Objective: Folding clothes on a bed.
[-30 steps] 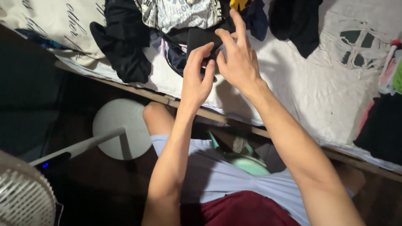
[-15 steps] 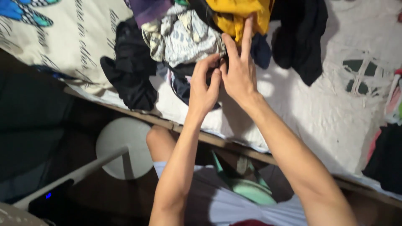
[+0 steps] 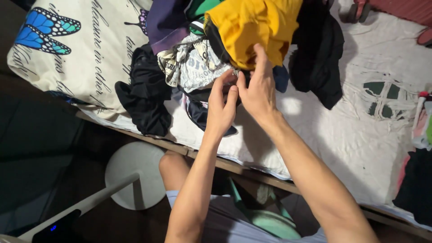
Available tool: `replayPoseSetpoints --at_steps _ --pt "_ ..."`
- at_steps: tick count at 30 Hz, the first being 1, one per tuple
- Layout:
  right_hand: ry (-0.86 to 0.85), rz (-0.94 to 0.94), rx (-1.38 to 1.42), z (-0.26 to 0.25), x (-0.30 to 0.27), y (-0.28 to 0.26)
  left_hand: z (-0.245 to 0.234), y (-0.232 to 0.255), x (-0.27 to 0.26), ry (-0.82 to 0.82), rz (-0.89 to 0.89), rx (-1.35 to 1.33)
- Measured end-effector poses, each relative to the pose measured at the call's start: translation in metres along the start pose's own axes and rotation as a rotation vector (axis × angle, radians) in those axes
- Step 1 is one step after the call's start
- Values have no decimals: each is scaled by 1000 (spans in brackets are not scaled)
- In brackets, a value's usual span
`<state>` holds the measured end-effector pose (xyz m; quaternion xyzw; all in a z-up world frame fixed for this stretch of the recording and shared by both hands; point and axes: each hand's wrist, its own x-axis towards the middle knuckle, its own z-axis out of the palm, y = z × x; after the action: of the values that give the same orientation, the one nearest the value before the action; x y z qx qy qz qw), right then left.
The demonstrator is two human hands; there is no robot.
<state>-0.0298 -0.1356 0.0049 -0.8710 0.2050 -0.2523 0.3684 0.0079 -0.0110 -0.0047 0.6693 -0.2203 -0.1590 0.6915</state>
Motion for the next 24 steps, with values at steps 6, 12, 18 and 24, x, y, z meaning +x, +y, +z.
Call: replayPoseSetpoints --at_steps 6,12,18,24 --pt "69 -124 -278 -15 -3 11 10 -15 0 4 -77 -101" --pt "75 -184 -259 -47 -10 -4 17 -15 -6 8 -148 -267" --pt "61 -244 -199 -78 -30 -22 22 -3 -19 -58 -52 -126" --pt "-12 -207 -47 -99 -57 -5 22 -9 -44 -35 -13 79"
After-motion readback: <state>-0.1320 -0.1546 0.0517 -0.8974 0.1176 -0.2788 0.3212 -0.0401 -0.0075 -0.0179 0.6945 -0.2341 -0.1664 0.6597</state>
